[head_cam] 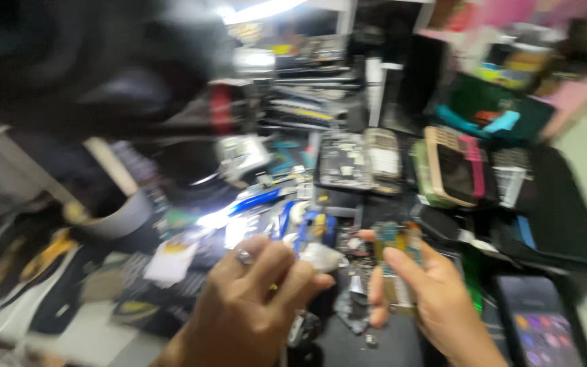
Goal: The person disassembles a mobile phone by removing the back cover, battery, and internal components using a screwdriver and tweezers. The person then places the disassembled parts on the table.
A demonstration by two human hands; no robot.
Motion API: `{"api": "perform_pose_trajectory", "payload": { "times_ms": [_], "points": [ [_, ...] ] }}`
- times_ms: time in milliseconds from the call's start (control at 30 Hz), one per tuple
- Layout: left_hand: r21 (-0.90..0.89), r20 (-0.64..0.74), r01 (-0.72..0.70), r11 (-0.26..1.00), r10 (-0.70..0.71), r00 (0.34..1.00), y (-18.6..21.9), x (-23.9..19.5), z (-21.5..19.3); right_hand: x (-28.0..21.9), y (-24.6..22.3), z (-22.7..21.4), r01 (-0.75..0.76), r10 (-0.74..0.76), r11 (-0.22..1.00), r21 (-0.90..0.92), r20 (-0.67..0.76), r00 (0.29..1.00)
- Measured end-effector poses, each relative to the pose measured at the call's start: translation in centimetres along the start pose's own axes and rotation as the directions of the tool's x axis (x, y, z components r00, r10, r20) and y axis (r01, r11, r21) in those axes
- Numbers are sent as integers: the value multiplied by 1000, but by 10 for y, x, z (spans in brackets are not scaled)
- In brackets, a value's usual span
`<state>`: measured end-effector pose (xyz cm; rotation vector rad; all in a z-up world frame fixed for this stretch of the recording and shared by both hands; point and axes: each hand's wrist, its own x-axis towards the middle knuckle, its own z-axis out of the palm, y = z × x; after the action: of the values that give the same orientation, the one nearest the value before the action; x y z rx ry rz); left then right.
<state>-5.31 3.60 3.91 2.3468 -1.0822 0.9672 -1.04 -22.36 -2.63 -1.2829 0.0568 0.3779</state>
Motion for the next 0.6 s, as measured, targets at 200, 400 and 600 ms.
{"api": "perform_pose_trajectory", "payload": {
  "times_ms": [200, 400, 600],
  "points": [
    [453, -69, 329, 829, -336, 939, -19, -74, -53, 0, 9, -2, 112, -114, 993, 21, 141, 984],
    [674, -51, 440, 594, -556, 829, -33, -106, -60, 3, 3, 5, -38, 37, 998, -58, -22, 999],
    [756, -14, 407, 512, -609, 793, -51, -100, -35, 3, -3, 7, -38, 38, 999, -37, 3, 999]
  ]
}}
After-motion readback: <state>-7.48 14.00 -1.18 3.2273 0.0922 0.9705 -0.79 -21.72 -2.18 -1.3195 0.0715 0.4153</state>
